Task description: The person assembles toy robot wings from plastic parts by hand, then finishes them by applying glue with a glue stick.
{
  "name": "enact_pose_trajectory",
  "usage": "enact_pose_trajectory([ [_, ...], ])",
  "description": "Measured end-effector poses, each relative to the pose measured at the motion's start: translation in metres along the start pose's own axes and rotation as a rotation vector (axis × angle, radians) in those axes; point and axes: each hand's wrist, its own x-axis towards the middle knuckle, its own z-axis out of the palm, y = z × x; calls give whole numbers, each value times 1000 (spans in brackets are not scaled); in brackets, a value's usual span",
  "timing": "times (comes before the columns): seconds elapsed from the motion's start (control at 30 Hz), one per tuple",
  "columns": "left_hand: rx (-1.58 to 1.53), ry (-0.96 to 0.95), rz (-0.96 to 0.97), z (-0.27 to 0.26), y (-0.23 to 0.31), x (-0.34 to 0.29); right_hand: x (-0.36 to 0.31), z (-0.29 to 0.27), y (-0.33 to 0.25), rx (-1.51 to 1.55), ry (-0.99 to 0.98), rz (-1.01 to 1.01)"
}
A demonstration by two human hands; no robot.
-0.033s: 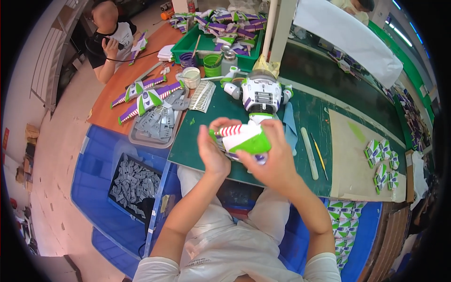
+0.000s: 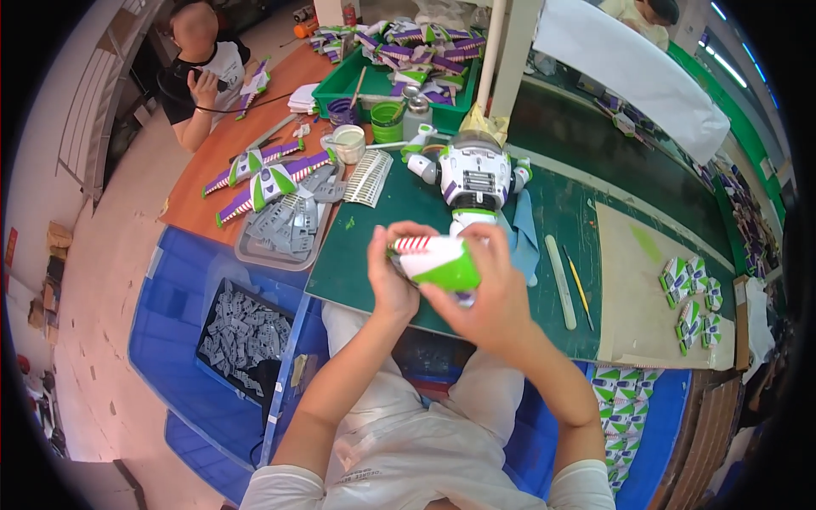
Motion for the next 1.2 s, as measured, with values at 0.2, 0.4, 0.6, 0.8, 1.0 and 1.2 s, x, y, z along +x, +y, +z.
enact_pose_trajectory([
  [0.2, -80, -83, -97, -7, -9, 19, 2, 11, -4, -117, 57, -150],
  [0.4, -27, 51, -77, -5, -8, 22, 11, 11, 10, -106, 74, -91],
  [0.6, 277, 202, 53, 13, -27, 0, 24, 16, 52, -41, 243, 86],
  [0.8, 563, 17, 399, 12, -34, -1, 28, 22, 48, 207, 346, 99],
  [1.0, 581, -167, 537, 16, -30, -4, 39, 25, 47, 624, 430, 262],
  [1.2, 811, -247, 549, 12, -25, -4, 34, 20, 42, 604, 390, 235],
])
